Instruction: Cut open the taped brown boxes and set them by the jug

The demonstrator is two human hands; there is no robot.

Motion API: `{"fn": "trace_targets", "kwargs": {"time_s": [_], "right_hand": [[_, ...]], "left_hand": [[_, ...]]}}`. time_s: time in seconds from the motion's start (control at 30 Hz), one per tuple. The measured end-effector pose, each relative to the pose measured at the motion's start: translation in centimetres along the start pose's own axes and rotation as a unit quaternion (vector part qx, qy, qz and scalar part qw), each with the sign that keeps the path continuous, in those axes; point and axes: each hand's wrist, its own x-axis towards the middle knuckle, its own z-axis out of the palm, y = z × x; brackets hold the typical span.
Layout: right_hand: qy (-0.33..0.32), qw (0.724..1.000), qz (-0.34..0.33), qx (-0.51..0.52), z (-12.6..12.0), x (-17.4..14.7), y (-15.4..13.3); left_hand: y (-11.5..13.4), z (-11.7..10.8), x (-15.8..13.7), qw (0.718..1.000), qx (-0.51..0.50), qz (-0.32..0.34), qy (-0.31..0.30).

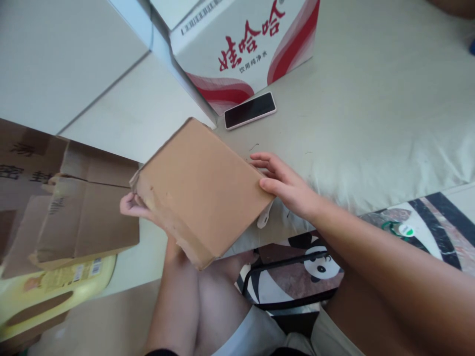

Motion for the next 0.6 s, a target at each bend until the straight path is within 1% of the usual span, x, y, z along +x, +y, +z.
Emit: {"fn": "trace_targets", "kwargs": {"time_s": [0.07, 0.17, 0.23, 0.27, 0.37, 0.47, 0.5, 0.53, 0.57, 0.6], "right_hand": [[-0.001, 1.000, -0.003, -0.003, 0.0, 0.0, 0.0], [-0.013, 1.000, -0.004, -0.010, -0.1, 0.0, 0.1], [-0.024, 1.000, -0.004, -0.012, -0.1, 0.0, 0.1], [-0.027, 1.000, -0.004, -0.013, -0.1, 0.0, 0.1], [-0.029, 0.999, -0.009, -0.018, -0.1, 0.0, 0.0], [-0.031, 0.999, -0.009, -0.024, -0.1, 0.0, 0.1], [-0.034, 0.999, -0.009, -0.023, -0.1, 0.0, 0.1], [-0.035, 0.999, -0.009, -0.023, -0.1, 0.0, 0.1], [-0.036, 0.999, -0.009, -0.022, -0.1, 0.0, 0.1], [-0.037, 0.999, -0.008, -0.021, -0.1, 0.0, 0.1]], "left_hand": [[0.3, 0.2, -0.1, 0.999, -0.022, 0.028, -0.006], [0.6, 0.0, 0.0, 0.996, 0.000, 0.082, -0.031], [0.7, -0.1, 0.0, 0.995, 0.022, 0.101, -0.014], [0.8, 0.0, -0.1, 0.995, 0.021, 0.097, 0.001], [1.3, 0.8, -0.3, 0.996, -0.020, 0.064, 0.056], [2.2, 2.1, -0.6, 0.991, -0.075, 0.038, 0.099], [2.5, 2.5, -0.6, 0.988, -0.073, 0.032, 0.129], [2.8, 2.9, -0.5, 0.988, -0.026, 0.003, 0.151], [3.1, 3.3, -0.4, 0.985, 0.052, -0.049, 0.159], [3.2, 3.5, -0.2, 0.970, 0.149, -0.123, 0.147]]}}
